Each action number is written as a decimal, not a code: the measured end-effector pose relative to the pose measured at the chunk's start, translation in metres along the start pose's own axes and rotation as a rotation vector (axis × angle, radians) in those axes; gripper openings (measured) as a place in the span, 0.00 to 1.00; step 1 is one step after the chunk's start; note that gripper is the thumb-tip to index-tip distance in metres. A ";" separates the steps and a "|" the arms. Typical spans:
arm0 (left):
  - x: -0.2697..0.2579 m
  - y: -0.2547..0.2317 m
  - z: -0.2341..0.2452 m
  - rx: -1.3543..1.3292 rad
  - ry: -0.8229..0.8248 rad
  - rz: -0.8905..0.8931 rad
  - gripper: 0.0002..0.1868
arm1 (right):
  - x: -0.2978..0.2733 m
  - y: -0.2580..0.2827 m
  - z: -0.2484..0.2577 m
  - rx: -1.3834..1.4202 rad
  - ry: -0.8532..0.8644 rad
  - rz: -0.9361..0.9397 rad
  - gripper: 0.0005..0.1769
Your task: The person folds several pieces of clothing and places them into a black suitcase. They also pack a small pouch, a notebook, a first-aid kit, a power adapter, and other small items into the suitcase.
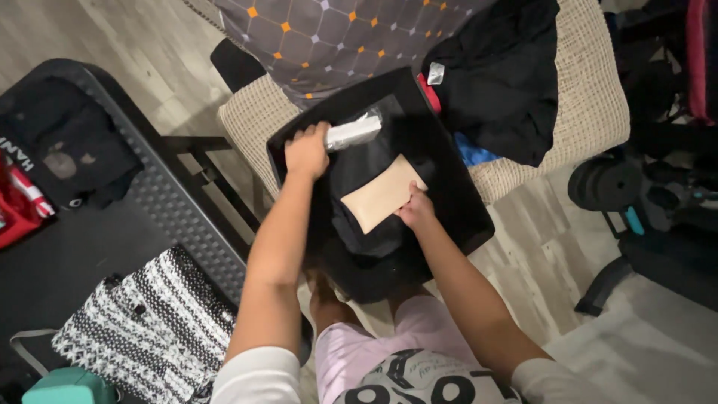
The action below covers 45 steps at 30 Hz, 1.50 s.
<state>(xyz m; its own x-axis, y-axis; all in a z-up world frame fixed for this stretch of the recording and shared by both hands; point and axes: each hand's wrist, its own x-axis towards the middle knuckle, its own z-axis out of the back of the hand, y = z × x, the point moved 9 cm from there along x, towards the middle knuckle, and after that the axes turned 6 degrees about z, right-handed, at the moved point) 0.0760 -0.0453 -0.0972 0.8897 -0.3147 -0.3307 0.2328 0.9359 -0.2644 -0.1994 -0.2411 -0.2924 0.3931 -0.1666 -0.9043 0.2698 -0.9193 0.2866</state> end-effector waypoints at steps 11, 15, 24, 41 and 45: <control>-0.014 0.018 0.002 0.025 -0.140 0.166 0.28 | -0.038 0.028 -0.016 -0.440 -0.079 0.211 0.20; -0.018 0.005 0.014 0.167 -0.215 0.118 0.23 | -0.062 0.039 -0.048 -0.498 -0.033 0.266 0.20; -0.040 -0.009 0.041 -0.102 -0.069 0.000 0.27 | 0.037 0.012 -0.182 -0.393 0.164 0.230 0.18; 0.003 -0.038 -0.016 0.236 -0.350 -0.028 0.28 | -0.044 -0.006 -0.098 -2.222 0.191 0.233 0.69; 0.005 -0.041 -0.004 0.085 -0.067 -0.019 0.28 | -0.072 0.003 -0.116 -2.203 0.191 0.336 0.72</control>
<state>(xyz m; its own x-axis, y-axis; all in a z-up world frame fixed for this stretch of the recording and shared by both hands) 0.0694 -0.0854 -0.0914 0.9083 -0.3240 -0.2645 0.2800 0.9408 -0.1909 -0.1250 -0.1908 -0.1901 0.6387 -0.0326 -0.7687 0.3990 0.8683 0.2947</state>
